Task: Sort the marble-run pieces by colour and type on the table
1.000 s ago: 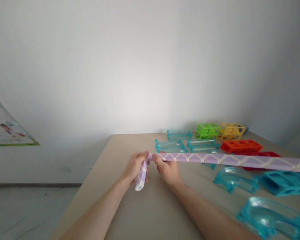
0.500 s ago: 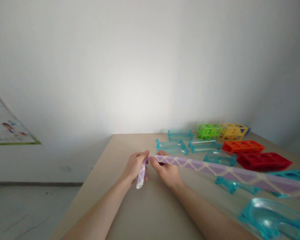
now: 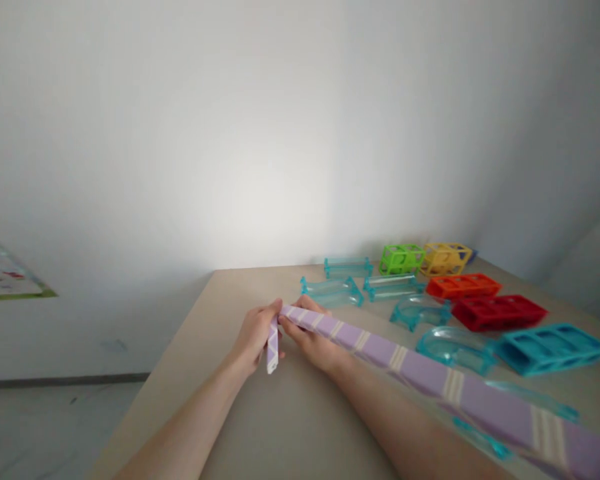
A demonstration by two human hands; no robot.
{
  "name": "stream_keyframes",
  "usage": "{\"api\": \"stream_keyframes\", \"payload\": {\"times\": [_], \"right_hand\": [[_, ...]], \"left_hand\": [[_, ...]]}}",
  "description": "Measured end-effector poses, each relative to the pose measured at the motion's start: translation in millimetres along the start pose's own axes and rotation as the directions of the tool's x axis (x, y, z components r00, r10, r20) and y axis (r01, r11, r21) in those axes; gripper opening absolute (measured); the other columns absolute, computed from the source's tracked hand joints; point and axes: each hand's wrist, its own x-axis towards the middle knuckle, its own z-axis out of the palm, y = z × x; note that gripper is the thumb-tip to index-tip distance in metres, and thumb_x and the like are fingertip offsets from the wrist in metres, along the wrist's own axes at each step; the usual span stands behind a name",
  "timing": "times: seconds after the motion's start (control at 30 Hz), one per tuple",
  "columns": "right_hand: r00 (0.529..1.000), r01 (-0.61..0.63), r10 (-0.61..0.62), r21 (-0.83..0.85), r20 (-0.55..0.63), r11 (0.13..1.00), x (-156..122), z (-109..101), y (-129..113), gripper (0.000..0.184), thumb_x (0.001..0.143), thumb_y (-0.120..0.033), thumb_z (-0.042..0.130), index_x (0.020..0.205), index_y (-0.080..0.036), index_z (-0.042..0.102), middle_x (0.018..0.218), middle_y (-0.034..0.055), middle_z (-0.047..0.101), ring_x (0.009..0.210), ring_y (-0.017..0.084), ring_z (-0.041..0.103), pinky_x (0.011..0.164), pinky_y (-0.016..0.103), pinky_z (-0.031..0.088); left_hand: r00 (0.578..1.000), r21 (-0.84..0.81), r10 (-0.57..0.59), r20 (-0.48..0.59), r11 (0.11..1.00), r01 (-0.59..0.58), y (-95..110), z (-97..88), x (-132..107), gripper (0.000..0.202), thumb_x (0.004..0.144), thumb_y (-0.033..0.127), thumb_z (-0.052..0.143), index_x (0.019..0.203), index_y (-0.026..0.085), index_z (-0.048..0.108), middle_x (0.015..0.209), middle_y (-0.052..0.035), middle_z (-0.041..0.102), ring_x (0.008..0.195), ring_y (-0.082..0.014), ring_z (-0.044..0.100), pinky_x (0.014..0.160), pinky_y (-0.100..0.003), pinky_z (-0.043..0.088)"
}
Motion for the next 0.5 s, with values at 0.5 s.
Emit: {"api": "stream_keyframes", "payload": {"times": [0.5], "right_hand": [[0.990, 0.085, -0.074, -0.088, 0.122, 0.992, 4.8, 2.8, 15.0, 0.017, 0.087, -0.033, 0.058, 0.078, -0.022, 0.049, 0.076, -0.0006, 0.054, 0.072, 0.017, 0.055, 0.066, 0.027, 0.041]], "left_hand": [[0.984, 0.028, -0.167, -0.063, 0.985, 0.169, 3.6, 0.2, -4.2, 0.029, 0.075, 0.042, 0.066, 0.067, 0.016, 0.059, 0.047, 0.0048, 0.046, 0.039, -0.0121, 0.046, 0.026, -0.025, 0.044]]}}
